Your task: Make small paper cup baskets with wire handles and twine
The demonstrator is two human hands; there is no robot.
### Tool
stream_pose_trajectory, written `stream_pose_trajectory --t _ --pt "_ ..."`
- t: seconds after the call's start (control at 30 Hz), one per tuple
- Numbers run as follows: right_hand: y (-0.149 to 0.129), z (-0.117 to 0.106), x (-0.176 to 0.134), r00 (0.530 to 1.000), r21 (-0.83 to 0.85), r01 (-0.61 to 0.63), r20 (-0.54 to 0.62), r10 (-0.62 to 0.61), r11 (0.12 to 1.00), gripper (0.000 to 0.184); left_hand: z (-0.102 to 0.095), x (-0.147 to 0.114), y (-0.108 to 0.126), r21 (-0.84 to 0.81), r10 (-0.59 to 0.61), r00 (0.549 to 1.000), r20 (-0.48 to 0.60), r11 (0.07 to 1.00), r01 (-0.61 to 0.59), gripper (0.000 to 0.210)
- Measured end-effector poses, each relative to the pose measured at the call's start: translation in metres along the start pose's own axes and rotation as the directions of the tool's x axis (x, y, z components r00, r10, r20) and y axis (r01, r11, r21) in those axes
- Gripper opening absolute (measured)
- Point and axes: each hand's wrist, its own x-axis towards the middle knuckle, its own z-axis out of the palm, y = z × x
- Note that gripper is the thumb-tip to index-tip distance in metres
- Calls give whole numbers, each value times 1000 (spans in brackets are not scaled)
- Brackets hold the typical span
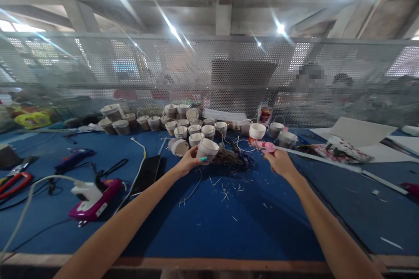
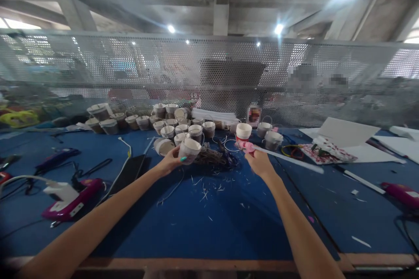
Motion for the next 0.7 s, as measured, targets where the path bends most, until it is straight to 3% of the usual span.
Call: stream_pose_trajectory --t 0.07,0.13,0.23,0.33,0.4,0.47,0.6,0.7 --pt "-8 6 -4 995 396 -100 63 81 913 24 -4 2 -3 -108 -6 1000 -26 994 3 53" --pt "-16 14 -8 989 674 -140 129 71 725 23 -7 3 -6 -216 -26 998 -50 976 14 45" --pt "-24 25 -15 965 826 -232 260 18 513 23 -8 2 -8 -383 -91 995 -32 921 71 38" --pt "-27 34 -19 917 833 -351 399 -25 427 25 -7 1 -9 -468 -101 995 12 879 95 41" --pt "-27 39 -21 897 824 -383 439 -43 417 27 -7 4 -11 -472 -115 993 17 875 109 45" --pt "-27 43 -22 907 826 -359 418 -45 434 28 -8 12 -13 -469 -146 989 10 873 134 47" --pt "-29 49 -24 930 789 -289 367 -37 542 30 -5 31 -16 -460 -169 986 9 875 154 47" --pt "-31 53 -26 917 730 -322 399 6 603 33 2 42 -17 -413 -121 987 102 898 153 49"
